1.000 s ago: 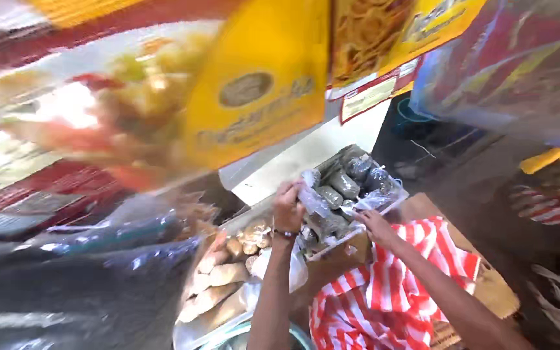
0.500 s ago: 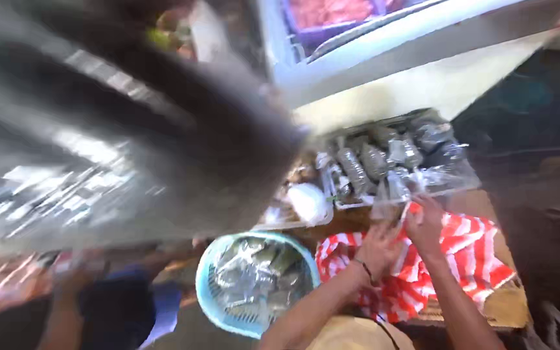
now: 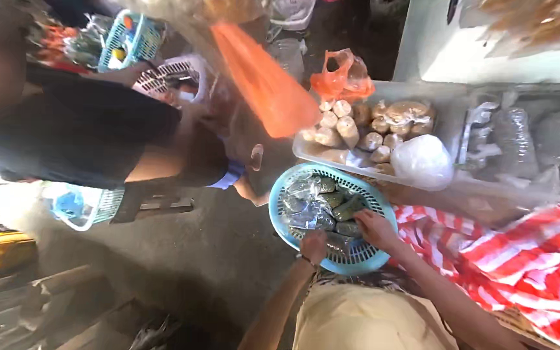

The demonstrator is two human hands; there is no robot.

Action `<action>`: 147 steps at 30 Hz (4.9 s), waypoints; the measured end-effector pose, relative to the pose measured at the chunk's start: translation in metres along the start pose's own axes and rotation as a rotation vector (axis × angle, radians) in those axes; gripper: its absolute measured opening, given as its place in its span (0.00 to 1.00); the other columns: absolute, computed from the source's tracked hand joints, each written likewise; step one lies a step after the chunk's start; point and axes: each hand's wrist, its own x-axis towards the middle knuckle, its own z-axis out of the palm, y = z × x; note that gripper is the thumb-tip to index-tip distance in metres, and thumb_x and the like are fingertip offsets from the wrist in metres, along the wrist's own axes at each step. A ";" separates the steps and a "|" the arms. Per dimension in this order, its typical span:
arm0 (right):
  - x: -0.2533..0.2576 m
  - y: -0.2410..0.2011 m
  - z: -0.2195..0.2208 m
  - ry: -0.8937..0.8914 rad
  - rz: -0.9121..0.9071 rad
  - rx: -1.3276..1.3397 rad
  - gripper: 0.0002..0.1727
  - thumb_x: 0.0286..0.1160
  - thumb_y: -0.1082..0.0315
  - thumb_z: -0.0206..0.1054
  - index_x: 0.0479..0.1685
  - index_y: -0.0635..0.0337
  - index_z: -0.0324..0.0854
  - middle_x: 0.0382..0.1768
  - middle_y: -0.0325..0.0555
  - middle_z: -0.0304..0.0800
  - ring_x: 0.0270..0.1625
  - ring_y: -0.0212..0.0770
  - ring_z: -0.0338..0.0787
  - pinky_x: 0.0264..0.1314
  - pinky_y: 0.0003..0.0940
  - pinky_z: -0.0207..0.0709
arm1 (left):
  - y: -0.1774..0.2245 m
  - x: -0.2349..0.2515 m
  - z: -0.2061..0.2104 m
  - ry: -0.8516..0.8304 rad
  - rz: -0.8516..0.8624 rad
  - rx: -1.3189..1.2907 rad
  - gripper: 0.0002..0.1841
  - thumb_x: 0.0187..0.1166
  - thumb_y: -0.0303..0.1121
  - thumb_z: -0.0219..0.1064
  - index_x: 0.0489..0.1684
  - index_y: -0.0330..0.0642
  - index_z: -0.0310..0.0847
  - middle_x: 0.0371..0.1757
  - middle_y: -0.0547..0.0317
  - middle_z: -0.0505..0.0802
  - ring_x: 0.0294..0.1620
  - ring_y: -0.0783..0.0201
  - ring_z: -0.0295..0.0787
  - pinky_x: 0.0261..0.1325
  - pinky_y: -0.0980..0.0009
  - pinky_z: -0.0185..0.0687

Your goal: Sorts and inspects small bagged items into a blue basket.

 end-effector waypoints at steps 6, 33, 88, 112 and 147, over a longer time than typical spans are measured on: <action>0.093 0.012 0.070 -0.326 0.213 -0.313 0.47 0.59 0.76 0.78 0.87 0.68 0.61 0.87 0.73 0.57 0.90 0.73 0.56 0.87 0.72 0.52 | -0.073 0.065 0.010 0.137 -0.115 0.200 0.44 0.74 0.22 0.69 0.95 0.47 0.53 0.95 0.31 0.50 0.94 0.27 0.43 0.87 0.31 0.50; 0.065 0.026 0.065 -0.079 0.321 0.098 0.28 0.96 0.57 0.45 0.71 0.74 0.77 0.64 0.72 0.86 0.70 0.67 0.85 0.77 0.62 0.71 | -0.048 0.161 -0.065 0.268 -0.329 0.091 0.48 0.66 0.53 0.76 0.87 0.33 0.63 0.87 0.31 0.67 0.85 0.36 0.66 0.82 0.40 0.62; -0.127 0.154 -0.331 1.034 0.257 0.357 0.19 0.85 0.58 0.55 0.57 0.65 0.75 0.38 0.36 0.78 0.33 0.26 0.78 0.42 0.29 0.79 | -0.015 0.134 -0.075 0.258 0.018 -0.457 0.21 0.93 0.34 0.52 0.77 0.29 0.75 0.73 0.29 0.84 0.79 0.37 0.78 0.85 0.44 0.64; -0.077 0.233 -0.242 1.151 0.389 -0.185 0.35 0.73 0.76 0.65 0.84 0.40 0.75 0.79 0.73 0.72 0.72 0.81 0.78 0.64 0.76 0.73 | 0.397 -0.002 -0.246 0.318 0.873 -0.636 0.14 0.91 0.25 0.45 0.45 0.34 0.80 0.30 0.66 0.91 0.16 0.81 0.69 0.21 0.82 0.65; -0.057 0.177 -0.285 0.857 0.722 -0.275 0.38 0.68 0.65 0.74 0.82 0.66 0.71 0.82 0.80 0.65 0.85 0.78 0.64 0.80 0.76 0.58 | 0.383 0.207 -0.081 0.305 0.493 -0.112 0.48 0.60 0.51 0.86 0.87 0.56 0.69 0.97 0.39 0.39 0.94 0.27 0.38 0.88 0.35 0.51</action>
